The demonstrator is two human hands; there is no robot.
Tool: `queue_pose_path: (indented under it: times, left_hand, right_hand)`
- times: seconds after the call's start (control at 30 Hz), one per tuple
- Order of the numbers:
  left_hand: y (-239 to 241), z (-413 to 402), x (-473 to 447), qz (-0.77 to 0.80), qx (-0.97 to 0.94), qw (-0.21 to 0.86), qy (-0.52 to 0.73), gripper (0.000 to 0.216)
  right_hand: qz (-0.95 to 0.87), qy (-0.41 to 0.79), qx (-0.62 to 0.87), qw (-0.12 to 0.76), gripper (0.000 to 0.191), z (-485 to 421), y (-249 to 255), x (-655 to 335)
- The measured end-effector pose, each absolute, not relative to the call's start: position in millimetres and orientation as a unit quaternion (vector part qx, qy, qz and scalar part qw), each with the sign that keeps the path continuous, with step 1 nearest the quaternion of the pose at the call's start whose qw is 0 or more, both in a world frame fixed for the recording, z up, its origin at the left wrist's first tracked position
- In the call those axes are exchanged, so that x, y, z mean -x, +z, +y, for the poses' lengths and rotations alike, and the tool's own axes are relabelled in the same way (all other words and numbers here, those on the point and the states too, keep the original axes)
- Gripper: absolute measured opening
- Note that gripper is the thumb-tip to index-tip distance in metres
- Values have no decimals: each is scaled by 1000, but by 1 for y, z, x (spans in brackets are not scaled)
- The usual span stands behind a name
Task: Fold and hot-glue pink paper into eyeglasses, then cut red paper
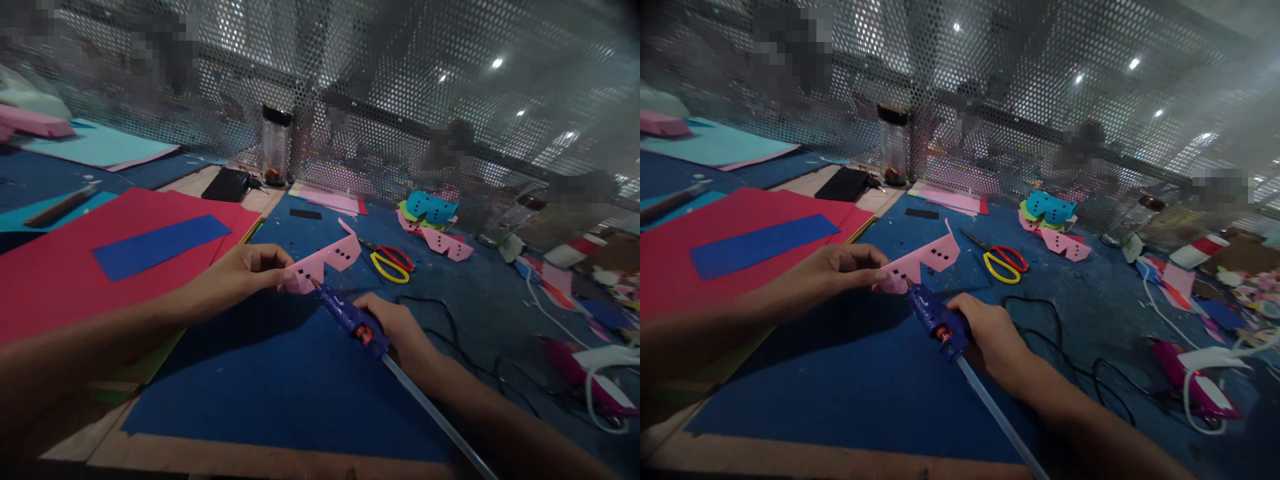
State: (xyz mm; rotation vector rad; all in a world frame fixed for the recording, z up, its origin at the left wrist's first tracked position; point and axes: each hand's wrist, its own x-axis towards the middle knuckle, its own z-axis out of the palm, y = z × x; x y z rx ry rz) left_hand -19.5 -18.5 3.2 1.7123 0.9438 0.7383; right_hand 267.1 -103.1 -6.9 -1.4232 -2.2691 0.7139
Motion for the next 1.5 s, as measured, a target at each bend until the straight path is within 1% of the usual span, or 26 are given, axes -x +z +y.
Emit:
queue_pose_path:
  times: [0.1, 0.37, 0.53, 0.9, 1.1, 1.27, 1.5]
  left_hand:
    - [3, -18, 20, 385, -711, 502, 307, 31]
    - [4, -19, 20, 383, -708, 509, 305, 31]
    - [3, -18, 19, 379, -713, 504, 307, 33]
    - [4, -19, 19, 374, -710, 515, 302, 31]
    - [3, -18, 19, 381, -719, 494, 307, 31]
    - [-1, -16, 21, 373, -722, 495, 307, 28]
    - [-2, -15, 21, 371, -727, 494, 299, 26]
  right_hand:
    - [-805, 257, 503, 183, 34, -103, -7, -267]
    - [-798, 264, 505, 194, 27, -103, -5, -265]
    - [-786, 276, 512, 208, 28, -103, -5, -265]
    - [-785, 280, 508, 219, 29, -103, -6, -264]
    - [-787, 279, 505, 217, 32, -103, -8, -267]
    - [-791, 264, 512, 207, 28, -102, -9, -267]
    - [-804, 256, 500, 194, 33, -102, -8, -266]
